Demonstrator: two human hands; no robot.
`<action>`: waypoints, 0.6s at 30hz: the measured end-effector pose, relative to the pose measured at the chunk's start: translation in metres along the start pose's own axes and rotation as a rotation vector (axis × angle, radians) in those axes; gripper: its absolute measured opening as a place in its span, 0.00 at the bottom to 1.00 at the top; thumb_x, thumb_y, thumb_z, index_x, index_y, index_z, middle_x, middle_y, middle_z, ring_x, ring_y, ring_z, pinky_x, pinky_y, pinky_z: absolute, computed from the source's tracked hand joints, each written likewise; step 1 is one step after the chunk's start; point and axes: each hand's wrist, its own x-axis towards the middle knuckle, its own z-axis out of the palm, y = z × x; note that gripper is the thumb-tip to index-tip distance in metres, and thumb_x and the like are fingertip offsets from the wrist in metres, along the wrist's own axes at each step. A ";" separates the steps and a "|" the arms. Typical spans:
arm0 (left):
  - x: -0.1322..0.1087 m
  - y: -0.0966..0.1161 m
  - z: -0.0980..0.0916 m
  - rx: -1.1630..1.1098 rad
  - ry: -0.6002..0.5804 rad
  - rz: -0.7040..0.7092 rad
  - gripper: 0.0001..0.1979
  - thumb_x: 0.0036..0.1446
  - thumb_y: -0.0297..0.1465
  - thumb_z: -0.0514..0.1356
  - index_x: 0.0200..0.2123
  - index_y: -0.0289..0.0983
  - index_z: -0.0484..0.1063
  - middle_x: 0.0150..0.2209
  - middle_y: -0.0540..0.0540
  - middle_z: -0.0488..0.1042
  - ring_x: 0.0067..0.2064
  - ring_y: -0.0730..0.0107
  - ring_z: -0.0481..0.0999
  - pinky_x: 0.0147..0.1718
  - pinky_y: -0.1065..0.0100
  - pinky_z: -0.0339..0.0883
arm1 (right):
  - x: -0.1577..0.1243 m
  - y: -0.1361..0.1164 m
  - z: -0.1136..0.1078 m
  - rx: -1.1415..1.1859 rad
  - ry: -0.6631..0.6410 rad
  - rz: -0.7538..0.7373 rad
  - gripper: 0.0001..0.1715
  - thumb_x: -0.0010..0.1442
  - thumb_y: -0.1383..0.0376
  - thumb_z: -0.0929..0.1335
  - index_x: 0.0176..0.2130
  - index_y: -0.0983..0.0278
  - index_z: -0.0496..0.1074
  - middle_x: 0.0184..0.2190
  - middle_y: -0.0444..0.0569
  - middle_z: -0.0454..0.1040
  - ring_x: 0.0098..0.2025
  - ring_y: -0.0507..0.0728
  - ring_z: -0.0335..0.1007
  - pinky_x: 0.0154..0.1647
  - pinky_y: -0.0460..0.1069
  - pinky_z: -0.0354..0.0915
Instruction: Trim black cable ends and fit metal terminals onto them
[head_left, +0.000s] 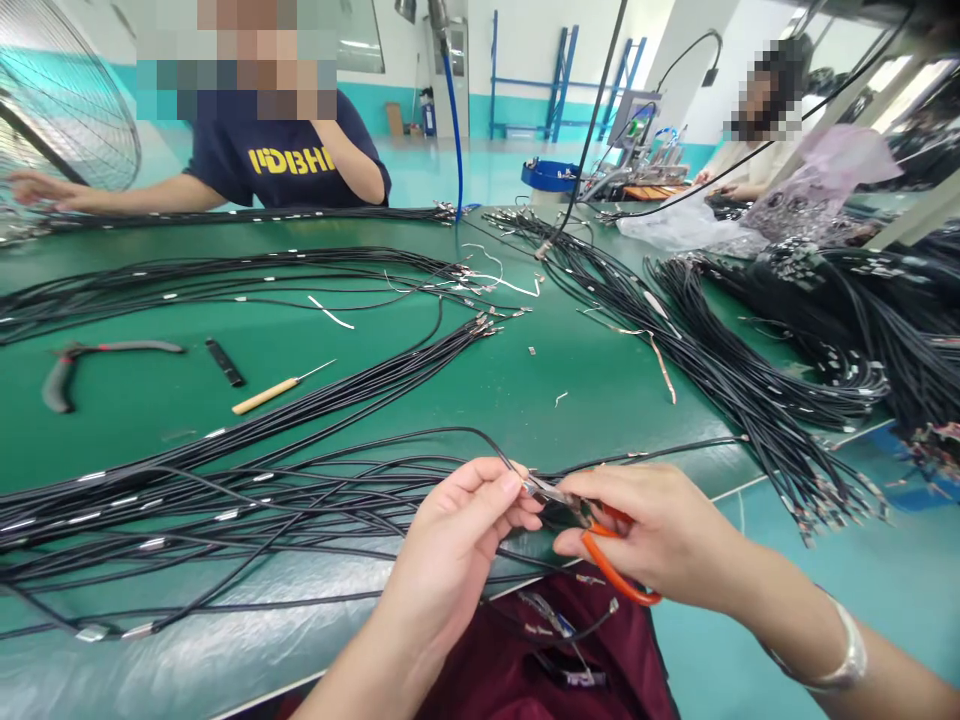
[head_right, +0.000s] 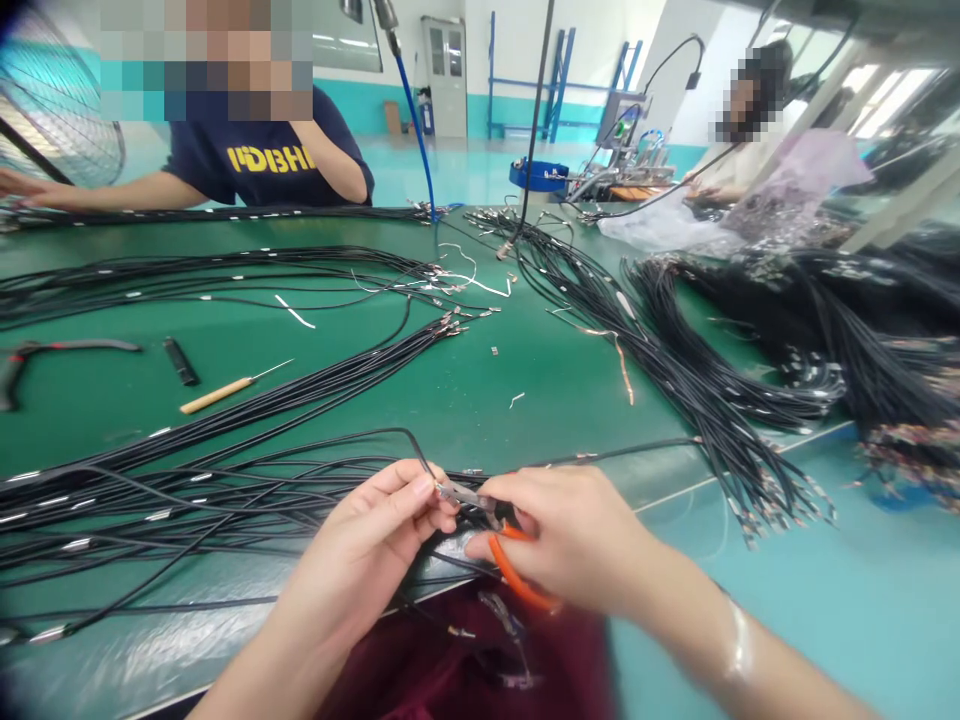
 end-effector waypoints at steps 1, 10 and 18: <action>0.000 0.001 -0.001 -0.003 -0.006 0.004 0.03 0.52 0.27 0.64 0.28 0.32 0.73 0.26 0.47 0.74 0.27 0.74 0.73 0.31 0.74 0.67 | 0.000 -0.001 0.001 -0.008 0.005 -0.024 0.16 0.55 0.53 0.71 0.40 0.60 0.74 0.21 0.40 0.68 0.22 0.50 0.60 0.25 0.45 0.56; -0.003 0.003 -0.005 -0.026 -0.030 -0.013 0.06 0.48 0.28 0.67 0.29 0.33 0.73 0.25 0.47 0.75 0.26 0.73 0.74 0.31 0.73 0.68 | 0.001 -0.005 -0.001 -0.095 0.021 -0.106 0.16 0.60 0.52 0.67 0.40 0.59 0.75 0.24 0.43 0.75 0.22 0.50 0.65 0.25 0.44 0.57; -0.005 0.000 -0.005 -0.003 0.010 -0.015 0.07 0.47 0.29 0.68 0.29 0.33 0.73 0.23 0.47 0.76 0.26 0.71 0.77 0.30 0.73 0.69 | -0.002 -0.008 -0.002 -0.167 0.025 -0.133 0.14 0.61 0.54 0.66 0.38 0.61 0.74 0.25 0.43 0.76 0.23 0.50 0.68 0.25 0.46 0.56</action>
